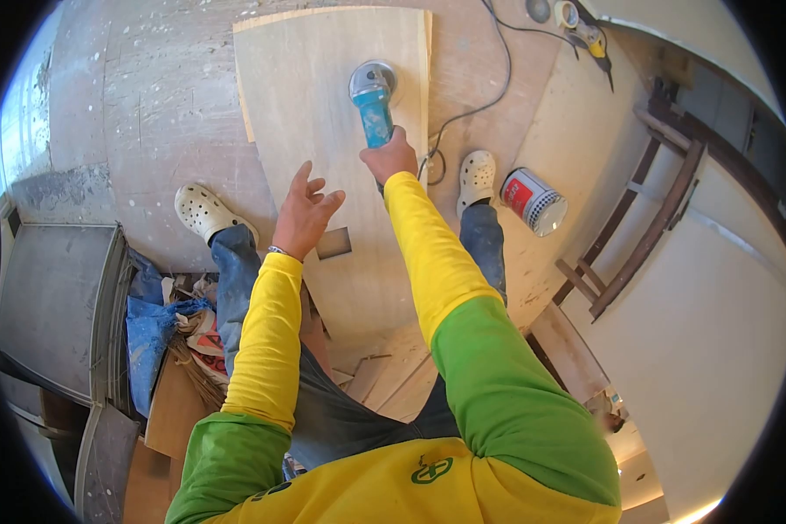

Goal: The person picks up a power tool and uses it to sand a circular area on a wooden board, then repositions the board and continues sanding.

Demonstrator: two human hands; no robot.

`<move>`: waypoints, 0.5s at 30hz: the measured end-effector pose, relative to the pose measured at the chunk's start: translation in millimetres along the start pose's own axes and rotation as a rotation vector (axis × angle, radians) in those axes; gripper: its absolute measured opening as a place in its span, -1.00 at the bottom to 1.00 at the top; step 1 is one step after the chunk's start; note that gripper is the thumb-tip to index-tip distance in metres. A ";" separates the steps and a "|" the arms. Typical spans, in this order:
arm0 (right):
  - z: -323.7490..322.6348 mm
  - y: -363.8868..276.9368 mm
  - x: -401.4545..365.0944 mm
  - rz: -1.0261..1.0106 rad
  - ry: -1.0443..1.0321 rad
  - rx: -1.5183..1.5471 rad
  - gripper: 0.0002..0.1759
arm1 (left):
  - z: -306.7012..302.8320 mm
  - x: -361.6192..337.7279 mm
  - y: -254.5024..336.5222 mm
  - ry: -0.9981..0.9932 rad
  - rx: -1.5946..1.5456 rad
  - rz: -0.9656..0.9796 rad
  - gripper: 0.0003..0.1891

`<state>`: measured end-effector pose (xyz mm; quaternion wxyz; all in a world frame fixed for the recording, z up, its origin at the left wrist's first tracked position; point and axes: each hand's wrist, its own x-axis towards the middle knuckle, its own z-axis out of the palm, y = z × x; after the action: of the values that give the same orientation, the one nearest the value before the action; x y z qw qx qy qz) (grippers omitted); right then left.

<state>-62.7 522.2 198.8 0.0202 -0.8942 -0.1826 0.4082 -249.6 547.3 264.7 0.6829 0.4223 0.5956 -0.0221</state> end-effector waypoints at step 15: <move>-4.3 13.0 4.7 -0.053 0.048 -0.071 -0.29 | 3.8 0.6 -8.3 0.020 -0.036 0.009 -0.11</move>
<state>-52.7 512.2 195.8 0.0034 -0.8988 -0.2201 0.3790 -250.8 539.9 259.4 0.6847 0.4126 0.6008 -0.0041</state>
